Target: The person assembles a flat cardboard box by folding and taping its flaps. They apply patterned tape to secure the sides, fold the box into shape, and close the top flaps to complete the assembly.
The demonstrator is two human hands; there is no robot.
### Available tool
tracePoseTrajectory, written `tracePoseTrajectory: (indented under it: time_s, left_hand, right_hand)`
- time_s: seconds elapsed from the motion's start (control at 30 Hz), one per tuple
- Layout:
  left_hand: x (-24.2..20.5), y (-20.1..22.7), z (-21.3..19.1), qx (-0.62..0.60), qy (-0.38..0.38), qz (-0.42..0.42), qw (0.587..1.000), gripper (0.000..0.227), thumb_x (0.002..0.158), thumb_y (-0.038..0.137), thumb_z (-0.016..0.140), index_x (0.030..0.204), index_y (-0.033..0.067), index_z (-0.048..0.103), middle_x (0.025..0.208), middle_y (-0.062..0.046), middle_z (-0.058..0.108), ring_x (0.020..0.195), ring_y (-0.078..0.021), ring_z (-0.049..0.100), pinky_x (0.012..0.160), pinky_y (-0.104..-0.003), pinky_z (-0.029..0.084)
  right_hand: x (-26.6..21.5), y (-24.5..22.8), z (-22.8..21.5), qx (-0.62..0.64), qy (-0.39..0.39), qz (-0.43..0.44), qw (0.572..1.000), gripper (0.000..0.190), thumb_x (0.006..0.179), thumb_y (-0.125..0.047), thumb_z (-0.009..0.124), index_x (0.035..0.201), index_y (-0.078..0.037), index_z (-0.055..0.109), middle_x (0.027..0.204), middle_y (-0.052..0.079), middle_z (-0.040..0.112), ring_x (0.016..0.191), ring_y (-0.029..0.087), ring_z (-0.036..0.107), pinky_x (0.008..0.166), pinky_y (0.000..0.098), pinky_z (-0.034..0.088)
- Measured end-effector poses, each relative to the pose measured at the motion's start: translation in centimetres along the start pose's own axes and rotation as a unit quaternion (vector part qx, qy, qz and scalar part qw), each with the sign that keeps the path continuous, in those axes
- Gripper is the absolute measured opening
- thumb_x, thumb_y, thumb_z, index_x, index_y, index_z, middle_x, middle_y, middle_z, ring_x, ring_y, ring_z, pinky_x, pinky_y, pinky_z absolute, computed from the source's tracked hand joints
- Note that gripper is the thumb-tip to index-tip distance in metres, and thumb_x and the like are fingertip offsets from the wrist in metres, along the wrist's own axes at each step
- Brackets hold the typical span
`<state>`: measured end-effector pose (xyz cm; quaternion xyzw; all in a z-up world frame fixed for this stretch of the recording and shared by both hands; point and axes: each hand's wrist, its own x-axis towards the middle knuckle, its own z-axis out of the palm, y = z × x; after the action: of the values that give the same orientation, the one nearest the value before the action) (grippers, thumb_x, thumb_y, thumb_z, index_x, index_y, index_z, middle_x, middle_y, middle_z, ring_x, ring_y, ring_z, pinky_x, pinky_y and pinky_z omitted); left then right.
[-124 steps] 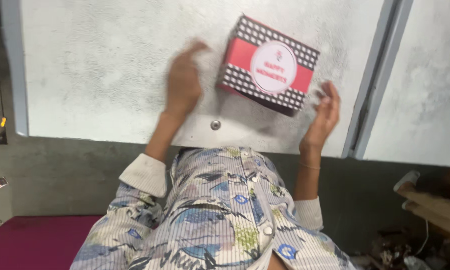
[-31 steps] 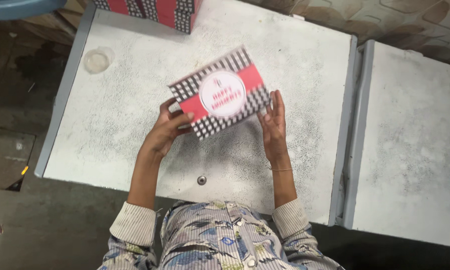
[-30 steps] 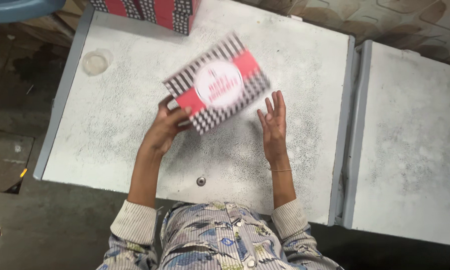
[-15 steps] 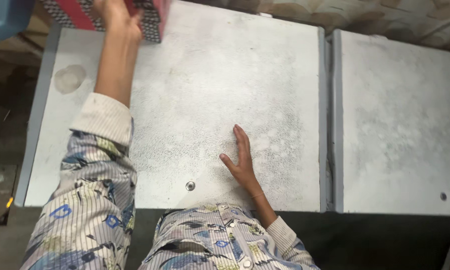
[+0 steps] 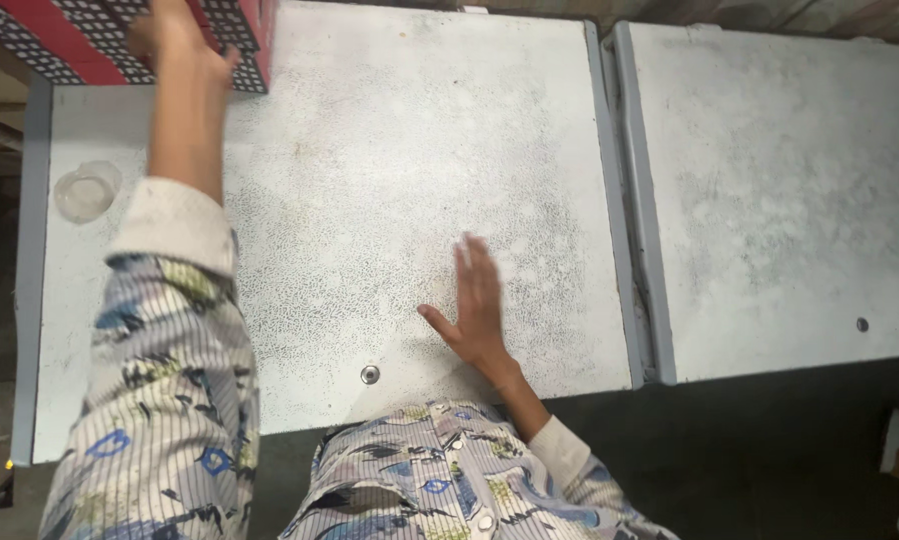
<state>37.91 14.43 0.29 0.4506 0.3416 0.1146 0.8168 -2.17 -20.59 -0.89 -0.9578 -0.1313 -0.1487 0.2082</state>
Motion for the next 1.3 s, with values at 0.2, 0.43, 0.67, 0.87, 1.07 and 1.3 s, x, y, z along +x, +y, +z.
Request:
tracePoseTrajectory:
  time_s: [0.2, 0.43, 0.67, 0.87, 1.07, 1.3]
  left_hand:
    - [-15.7, -11.1, -6.7, 0.283, -0.109, 0.249, 0.920, 0.089, 0.105, 0.065, 0.025, 0.161, -0.0010, 0.007, 0.169, -0.024, 0.004, 0.157, -0.0388, 0.020, 0.123, -0.048, 0.037]
    - [-27.8, -14.8, -13.0, 0.351, -0.155, 0.323, 0.865, 0.079, 0.109, 0.057, 0.028, 0.163, 0.0011, 0.017, 0.169, -0.023, 0.021, 0.158, -0.0395, 0.023, 0.128, -0.054, 0.020]
    - [-35.5, -15.4, -19.1, 0.483, -0.268, 0.337, 0.762, 0.080, 0.108, 0.056, 0.038, 0.162, 0.0006, 0.022, 0.169, -0.020, 0.025, 0.159, -0.0344, 0.022, 0.129, -0.055, 0.017]
    - [-38.6, -15.0, -22.5, 0.649, -0.308, 0.380, 0.582, 0.082, 0.095, 0.055, 0.050, 0.157, 0.0065, 0.030, 0.167, -0.011, 0.024, 0.156, -0.0279, 0.014, 0.122, -0.060, 0.004]
    - [-38.8, -14.7, -22.0, 0.635, -0.303, 0.386, 0.597, 0.080, 0.093, 0.055, 0.052, 0.156, 0.0095, 0.036, 0.167, -0.010, 0.025, 0.157, -0.0281, 0.015, 0.123, -0.063, 0.003]
    - [-38.6, -15.2, -22.2, 0.642, -0.300, 0.385, 0.592, 0.078, 0.094, 0.055, 0.052, 0.155, 0.0075, 0.038, 0.167, -0.012, 0.026, 0.157, -0.0307, 0.016, 0.123, -0.063, 0.003]
  right_hand:
    - [-2.3, 0.7, -0.8, -0.119, -0.133, 0.103, 0.979, 0.104, 0.098, -0.073, 0.039, 0.161, 0.005, 0.011, 0.172, 0.024, 0.008, 0.159, 0.036, 0.005, 0.127, 0.0542, 0.008]
    - [-4.2, 0.8, -1.1, -0.150, 0.006, 0.060, 0.987, 0.103, 0.096, -0.074, 0.038, 0.162, 0.001, 0.012, 0.172, 0.022, 0.006, 0.161, 0.034, 0.003, 0.130, 0.0566, 0.006]
    - [-4.9, 0.8, -1.2, -0.101, -0.123, 0.062, 0.985, 0.099, 0.096, -0.070, 0.044, 0.160, 0.004, 0.022, 0.169, 0.025, 0.014, 0.157, 0.040, 0.010, 0.125, 0.0571, 0.009]
    - [-5.4, 0.8, -1.9, -0.071, -0.112, 0.076, 0.988, 0.083, 0.098, -0.060, 0.050, 0.157, -0.003, 0.035, 0.168, 0.019, 0.024, 0.157, 0.038, 0.017, 0.125, 0.0566, 0.011]
    - [-7.0, 0.8, -2.7, -0.075, -0.099, 0.097, 0.988, 0.072, 0.100, -0.051, 0.052, 0.157, -0.007, 0.040, 0.168, 0.017, 0.029, 0.157, 0.036, 0.021, 0.126, 0.0556, 0.014]
    - [-7.0, 0.2, -2.6, -0.081, -0.038, 0.113, 0.990, 0.080, 0.099, -0.055, 0.053, 0.158, -0.006, 0.034, 0.168, 0.024, 0.019, 0.157, 0.039, 0.016, 0.124, 0.0581, 0.014]
